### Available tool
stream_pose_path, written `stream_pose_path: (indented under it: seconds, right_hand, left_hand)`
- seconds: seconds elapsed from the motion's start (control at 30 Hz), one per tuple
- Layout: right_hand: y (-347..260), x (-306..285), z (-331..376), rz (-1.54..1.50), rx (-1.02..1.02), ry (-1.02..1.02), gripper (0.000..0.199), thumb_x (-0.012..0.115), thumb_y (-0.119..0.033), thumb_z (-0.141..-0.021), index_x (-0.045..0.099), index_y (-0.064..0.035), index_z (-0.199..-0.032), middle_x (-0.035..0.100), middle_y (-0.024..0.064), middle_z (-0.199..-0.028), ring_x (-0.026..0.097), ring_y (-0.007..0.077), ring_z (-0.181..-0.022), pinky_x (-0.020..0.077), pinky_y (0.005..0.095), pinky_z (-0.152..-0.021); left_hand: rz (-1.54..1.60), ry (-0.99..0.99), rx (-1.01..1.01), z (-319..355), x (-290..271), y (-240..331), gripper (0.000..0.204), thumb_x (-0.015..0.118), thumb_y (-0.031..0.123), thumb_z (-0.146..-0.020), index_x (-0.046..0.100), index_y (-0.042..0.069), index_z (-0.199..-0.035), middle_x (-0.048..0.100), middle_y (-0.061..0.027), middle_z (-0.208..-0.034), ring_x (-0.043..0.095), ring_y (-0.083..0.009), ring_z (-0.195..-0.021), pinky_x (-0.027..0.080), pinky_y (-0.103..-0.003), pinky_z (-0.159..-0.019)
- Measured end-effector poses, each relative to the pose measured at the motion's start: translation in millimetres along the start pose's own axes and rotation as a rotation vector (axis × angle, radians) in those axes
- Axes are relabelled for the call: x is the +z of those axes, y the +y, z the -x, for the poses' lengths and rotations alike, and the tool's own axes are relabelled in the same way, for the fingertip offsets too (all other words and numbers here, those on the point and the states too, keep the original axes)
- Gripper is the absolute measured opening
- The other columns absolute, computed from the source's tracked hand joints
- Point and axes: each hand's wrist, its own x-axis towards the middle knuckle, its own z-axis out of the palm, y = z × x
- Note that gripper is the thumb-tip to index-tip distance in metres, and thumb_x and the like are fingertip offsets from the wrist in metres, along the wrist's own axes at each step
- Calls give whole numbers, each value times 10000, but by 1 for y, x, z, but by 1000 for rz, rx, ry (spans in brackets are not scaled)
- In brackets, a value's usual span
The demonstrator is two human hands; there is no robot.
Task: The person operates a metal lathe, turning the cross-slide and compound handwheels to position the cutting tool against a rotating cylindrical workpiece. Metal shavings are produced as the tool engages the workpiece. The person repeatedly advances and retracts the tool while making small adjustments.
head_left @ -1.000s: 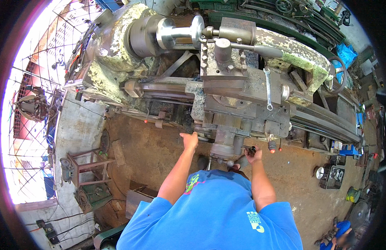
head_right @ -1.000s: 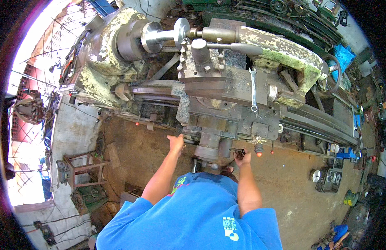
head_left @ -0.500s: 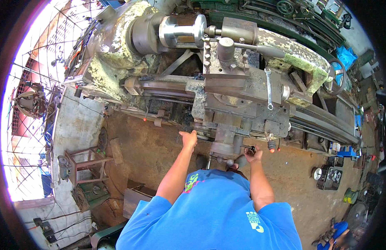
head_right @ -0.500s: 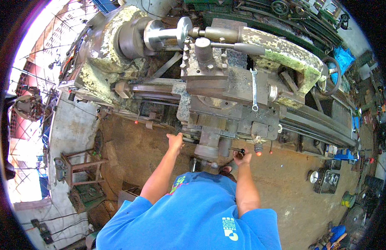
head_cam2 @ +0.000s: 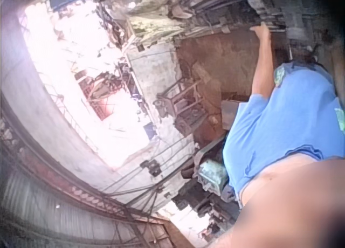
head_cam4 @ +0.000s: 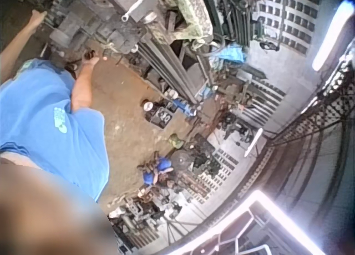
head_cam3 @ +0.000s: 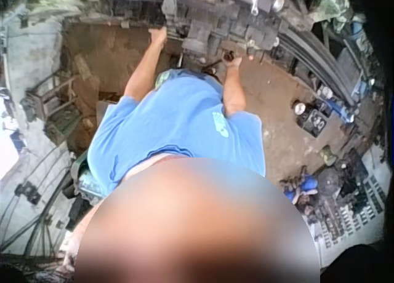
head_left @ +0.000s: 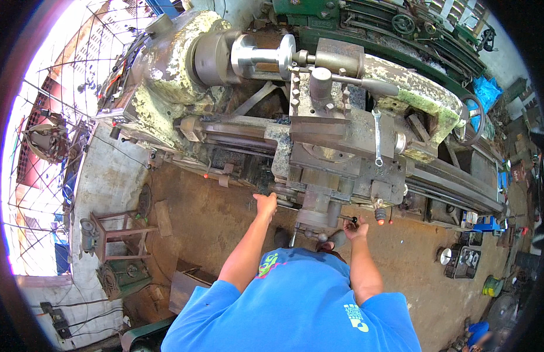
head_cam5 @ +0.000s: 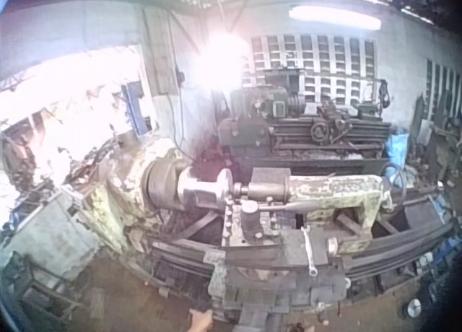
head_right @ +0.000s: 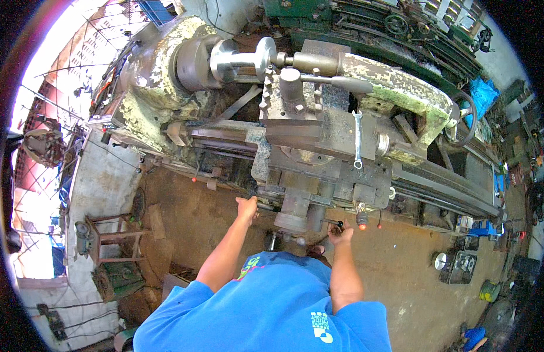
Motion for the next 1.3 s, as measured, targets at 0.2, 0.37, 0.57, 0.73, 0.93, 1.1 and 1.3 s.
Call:
stream_pose_path:
  seconds: [0.2,0.37,0.57,0.73,0.93,1.1,1.3]
  right_hand:
    - [0,2,3,2,0,10,346,592,-377,-919,507,-60,-808,513,110,-724,548,286,-689,531,432,-682]
    - [0,-1,1,3,-11,4,360,602,-388,-909,506,-50,-830,515,117,-749,545,286,-702,529,423,-683]
    - [-1,0,0,0,15,32,351,613,-384,-899,529,-47,-852,525,113,-754,552,285,-711,530,408,-680]
    - [-2,-3,-4,-16,38,-10,345,629,-381,-892,533,-50,-886,533,105,-763,553,279,-716,533,412,-693]
    - [-2,-3,-5,-35,30,38,341,626,-379,-894,558,-45,-897,560,113,-789,560,282,-735,535,415,-699]
    - [-1,-3,-1,-17,25,-12,353,618,-386,-901,553,-40,-881,563,126,-793,563,293,-729,536,407,-681]
    - [0,-1,2,0,13,25,367,601,-391,-909,552,-31,-854,556,120,-738,564,296,-678,532,398,-635]
  left_hand:
    - [-17,17,-13,2,0,4,785,581,250,-913,46,-39,-1410,512,-98,-691,455,-158,-461,399,-309,-387]
    - [-35,15,1,1,-2,4,1022,572,234,-889,-200,-99,-1469,538,-68,-617,474,-161,-445,378,-319,-399]
    - [-30,-8,-3,2,-5,6,1019,577,224,-890,-197,-99,-1467,541,-72,-617,475,-161,-446,374,-315,-395]
    - [-26,-1,-1,4,-5,9,1033,587,231,-884,-202,-91,-1467,524,-64,-607,458,-162,-435,364,-314,-389]
    - [-34,-3,7,5,-7,9,969,588,236,-887,-110,-111,-1463,523,-71,-621,449,-159,-434,358,-314,-381]
    - [-23,-10,14,4,-8,8,889,587,244,-892,-12,-113,-1443,523,-79,-642,458,-160,-444,356,-315,-379]
    - [-29,-15,-4,2,-9,8,885,583,249,-895,-12,-108,-1445,524,-80,-647,459,-156,-449,357,-315,-383]
